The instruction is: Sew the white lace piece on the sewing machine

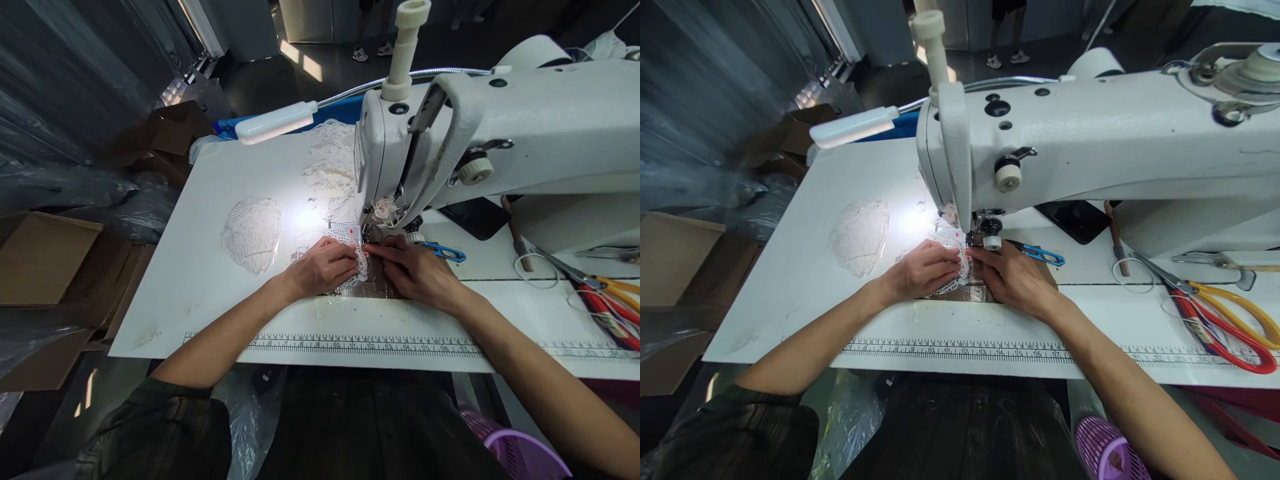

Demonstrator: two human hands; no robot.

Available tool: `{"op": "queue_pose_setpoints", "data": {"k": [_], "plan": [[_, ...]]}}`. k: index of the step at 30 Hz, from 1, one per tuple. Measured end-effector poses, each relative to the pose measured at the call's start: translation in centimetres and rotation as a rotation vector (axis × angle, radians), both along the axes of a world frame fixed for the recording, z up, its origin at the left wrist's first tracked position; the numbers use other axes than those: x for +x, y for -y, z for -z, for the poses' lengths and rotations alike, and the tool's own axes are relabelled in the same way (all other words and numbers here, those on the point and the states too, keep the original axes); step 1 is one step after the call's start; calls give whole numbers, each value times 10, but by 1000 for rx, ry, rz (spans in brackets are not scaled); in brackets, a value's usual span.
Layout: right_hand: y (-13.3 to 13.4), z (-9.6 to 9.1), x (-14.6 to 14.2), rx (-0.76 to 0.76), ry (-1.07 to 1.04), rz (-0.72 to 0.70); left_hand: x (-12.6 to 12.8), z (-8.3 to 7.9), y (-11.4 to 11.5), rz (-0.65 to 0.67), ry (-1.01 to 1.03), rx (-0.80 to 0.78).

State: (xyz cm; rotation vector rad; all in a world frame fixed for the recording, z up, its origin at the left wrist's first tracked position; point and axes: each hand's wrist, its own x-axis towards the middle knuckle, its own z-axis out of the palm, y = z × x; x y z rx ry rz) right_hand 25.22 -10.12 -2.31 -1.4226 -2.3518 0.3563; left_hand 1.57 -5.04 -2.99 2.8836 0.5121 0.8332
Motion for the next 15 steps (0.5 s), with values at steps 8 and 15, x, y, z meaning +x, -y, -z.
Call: {"op": "queue_pose_setpoints", "data": {"k": [8,15], "plan": [[6,-7,-6,106,-62,-167,-1,1,1,-8,-27,-2],[5,-7,-7,129,-3,-153,-4,-6,2,-38,-71,132]]}}
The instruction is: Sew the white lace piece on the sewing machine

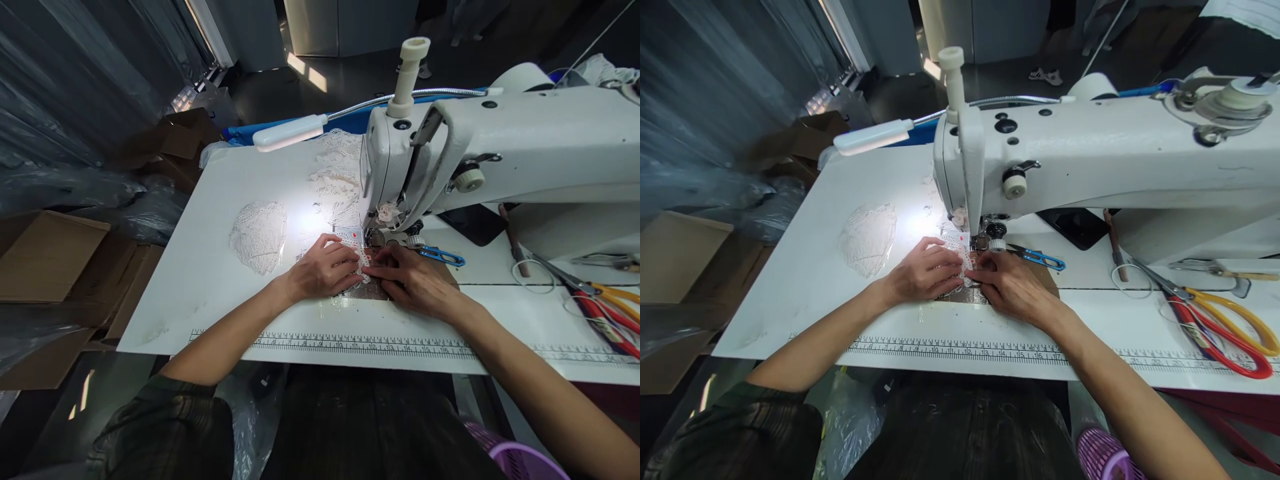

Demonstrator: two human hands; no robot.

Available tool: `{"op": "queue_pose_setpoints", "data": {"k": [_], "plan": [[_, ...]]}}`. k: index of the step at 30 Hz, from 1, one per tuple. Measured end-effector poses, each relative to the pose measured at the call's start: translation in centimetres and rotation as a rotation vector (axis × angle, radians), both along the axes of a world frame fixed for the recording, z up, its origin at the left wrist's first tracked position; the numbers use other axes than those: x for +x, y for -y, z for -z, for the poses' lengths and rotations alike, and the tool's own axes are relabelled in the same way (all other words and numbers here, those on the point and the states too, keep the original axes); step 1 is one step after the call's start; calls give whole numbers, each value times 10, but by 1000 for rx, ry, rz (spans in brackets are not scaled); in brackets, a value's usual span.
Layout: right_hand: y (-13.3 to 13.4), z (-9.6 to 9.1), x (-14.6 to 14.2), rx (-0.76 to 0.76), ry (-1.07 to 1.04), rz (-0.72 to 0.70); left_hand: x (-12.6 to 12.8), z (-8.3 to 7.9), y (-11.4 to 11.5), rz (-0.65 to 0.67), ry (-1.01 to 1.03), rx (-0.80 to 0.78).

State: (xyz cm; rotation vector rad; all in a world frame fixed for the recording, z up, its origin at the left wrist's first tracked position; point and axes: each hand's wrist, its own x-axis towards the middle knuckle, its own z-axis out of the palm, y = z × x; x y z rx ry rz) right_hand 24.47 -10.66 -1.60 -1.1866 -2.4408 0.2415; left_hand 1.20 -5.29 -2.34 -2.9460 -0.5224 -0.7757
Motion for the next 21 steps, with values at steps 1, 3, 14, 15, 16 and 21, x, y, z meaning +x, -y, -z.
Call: {"op": "queue_pose_setpoints", "data": {"k": [1,3,14,15,16,21], "plan": [[0,0,0,-2,-5,-2,0,-1,0,-18,-9,28],[1,0,0,-3,-13,0,0,-3,0,-38,-41,72],[0,6,2,1,-48,-30,2,-5,1,-92,-181,98],[-1,7,2,1,-47,-31,2,-5,1,-92,-184,101],[-1,7,2,2,-45,-28,2,-6,2,-91,-184,103],[0,5,1,14,-36,-20,2,-6,2,-97,-176,81]]}}
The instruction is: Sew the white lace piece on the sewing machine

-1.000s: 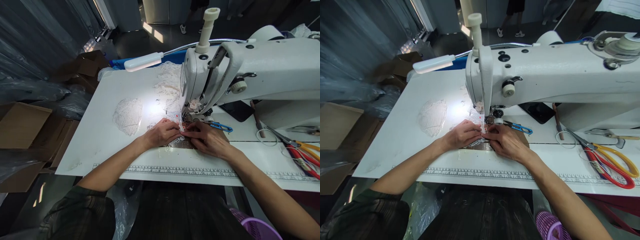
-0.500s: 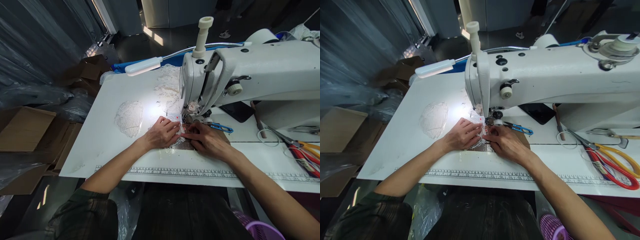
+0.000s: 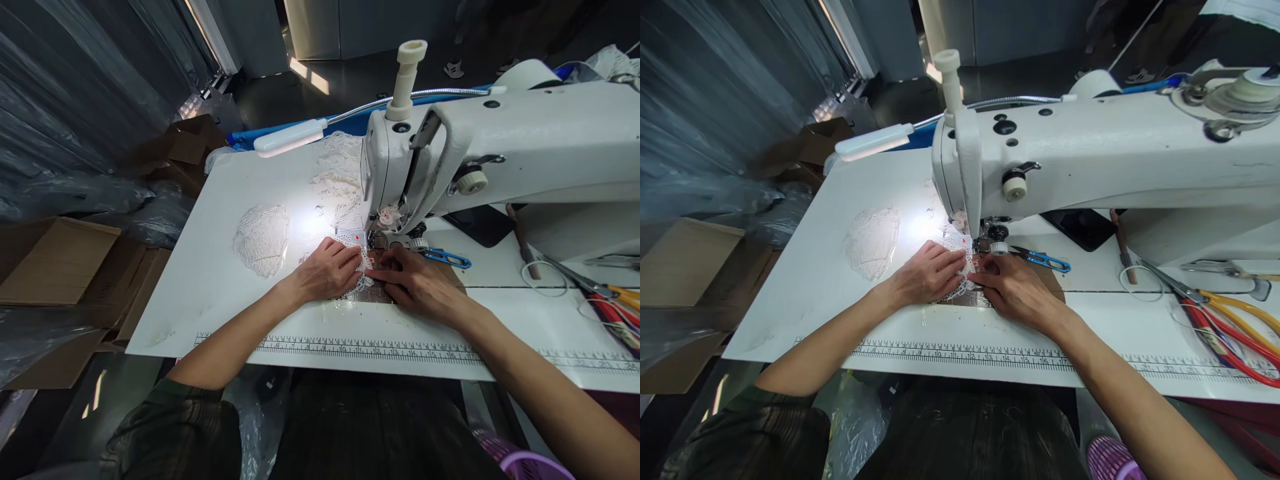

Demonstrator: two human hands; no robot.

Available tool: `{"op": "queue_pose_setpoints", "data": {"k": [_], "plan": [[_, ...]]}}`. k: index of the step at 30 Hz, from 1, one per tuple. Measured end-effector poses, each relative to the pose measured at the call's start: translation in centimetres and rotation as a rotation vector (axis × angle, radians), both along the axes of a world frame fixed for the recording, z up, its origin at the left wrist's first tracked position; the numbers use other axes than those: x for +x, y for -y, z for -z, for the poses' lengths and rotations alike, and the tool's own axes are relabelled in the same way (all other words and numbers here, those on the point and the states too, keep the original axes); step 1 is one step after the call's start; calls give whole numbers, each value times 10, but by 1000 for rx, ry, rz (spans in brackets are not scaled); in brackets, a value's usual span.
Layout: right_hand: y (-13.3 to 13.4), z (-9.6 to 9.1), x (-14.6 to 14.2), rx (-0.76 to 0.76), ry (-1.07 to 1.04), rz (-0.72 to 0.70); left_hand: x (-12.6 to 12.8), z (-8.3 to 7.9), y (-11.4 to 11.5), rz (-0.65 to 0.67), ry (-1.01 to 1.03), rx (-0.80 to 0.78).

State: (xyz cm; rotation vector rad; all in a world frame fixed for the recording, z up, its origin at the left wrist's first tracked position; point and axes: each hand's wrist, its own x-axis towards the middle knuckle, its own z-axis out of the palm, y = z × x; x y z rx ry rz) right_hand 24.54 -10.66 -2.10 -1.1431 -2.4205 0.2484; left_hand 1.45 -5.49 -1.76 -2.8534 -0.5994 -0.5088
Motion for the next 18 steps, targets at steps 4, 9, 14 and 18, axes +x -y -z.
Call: {"op": "queue_pose_setpoints", "data": {"k": [4,9,14,18], "plan": [[1,-1,-1,7,11,13,0,-1,1,-18,0,-32],[3,-4,-2,18,37,36,0,-1,2,-42,15,-68],[2,-4,-2,31,64,27,2,-2,4,-65,-1,-84],[2,2,-1,44,49,-1,3,-4,9,-103,9,-120]]}}
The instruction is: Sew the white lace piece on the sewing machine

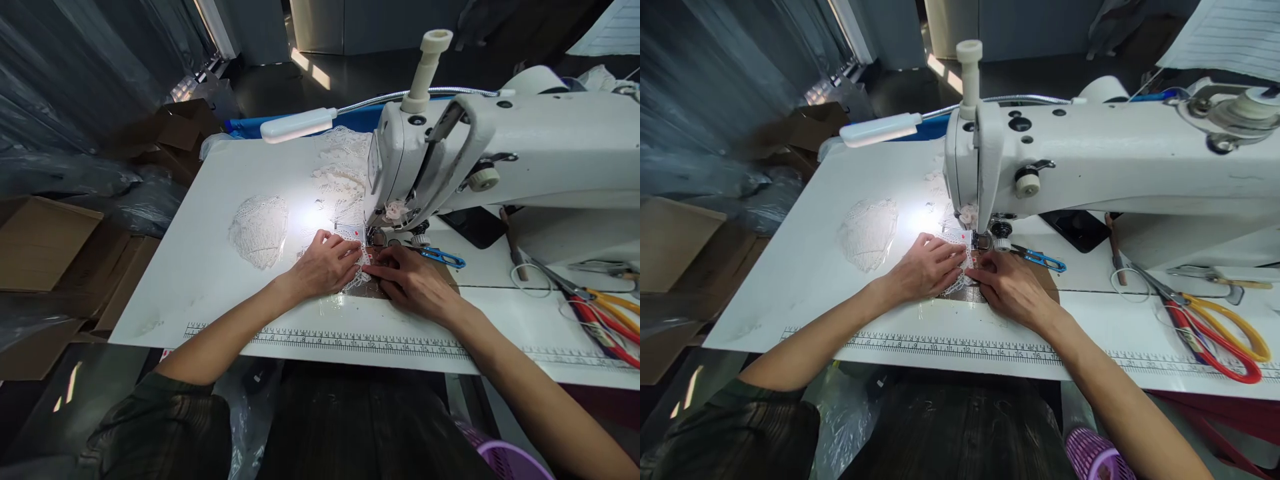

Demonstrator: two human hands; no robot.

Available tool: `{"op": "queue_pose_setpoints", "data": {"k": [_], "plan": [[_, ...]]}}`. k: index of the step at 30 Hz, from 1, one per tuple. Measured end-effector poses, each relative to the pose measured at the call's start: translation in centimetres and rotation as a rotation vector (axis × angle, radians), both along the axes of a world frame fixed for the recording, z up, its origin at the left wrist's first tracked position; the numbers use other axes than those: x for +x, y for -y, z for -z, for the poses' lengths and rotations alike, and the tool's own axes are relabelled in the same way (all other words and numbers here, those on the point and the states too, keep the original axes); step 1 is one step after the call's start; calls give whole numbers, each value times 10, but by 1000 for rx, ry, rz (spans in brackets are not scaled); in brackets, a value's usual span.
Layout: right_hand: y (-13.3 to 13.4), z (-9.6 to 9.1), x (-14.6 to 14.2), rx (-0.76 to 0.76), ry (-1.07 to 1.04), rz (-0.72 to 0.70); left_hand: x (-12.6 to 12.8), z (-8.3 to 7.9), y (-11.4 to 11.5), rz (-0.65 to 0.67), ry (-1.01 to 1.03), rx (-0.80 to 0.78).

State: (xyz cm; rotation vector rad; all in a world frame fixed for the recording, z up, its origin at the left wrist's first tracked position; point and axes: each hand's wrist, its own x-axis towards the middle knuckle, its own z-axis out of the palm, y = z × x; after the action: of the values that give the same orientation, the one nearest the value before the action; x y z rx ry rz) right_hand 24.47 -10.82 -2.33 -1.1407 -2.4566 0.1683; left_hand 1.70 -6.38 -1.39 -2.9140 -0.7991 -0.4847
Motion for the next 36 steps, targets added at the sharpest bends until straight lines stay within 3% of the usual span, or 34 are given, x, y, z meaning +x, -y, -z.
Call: {"op": "queue_pose_setpoints", "data": {"k": [3,8,12,19,23,27,36], "plan": [[1,2,-3,-14,-9,26,-1,0,-2,-9,13,-24],[3,-1,-11,-60,-36,98,-5,-1,-24,125,-25,-50],[2,-3,-12,-80,-47,109,-1,-2,-36,156,-34,2],[0,-5,-7,-77,-67,102,1,3,-27,108,-1,62],[-4,2,1,19,-29,166,0,3,-24,94,-4,32],[-7,8,6,140,77,113,1,3,-24,87,9,38],[-4,1,2,160,30,41,2,2,-23,73,15,13]]}}
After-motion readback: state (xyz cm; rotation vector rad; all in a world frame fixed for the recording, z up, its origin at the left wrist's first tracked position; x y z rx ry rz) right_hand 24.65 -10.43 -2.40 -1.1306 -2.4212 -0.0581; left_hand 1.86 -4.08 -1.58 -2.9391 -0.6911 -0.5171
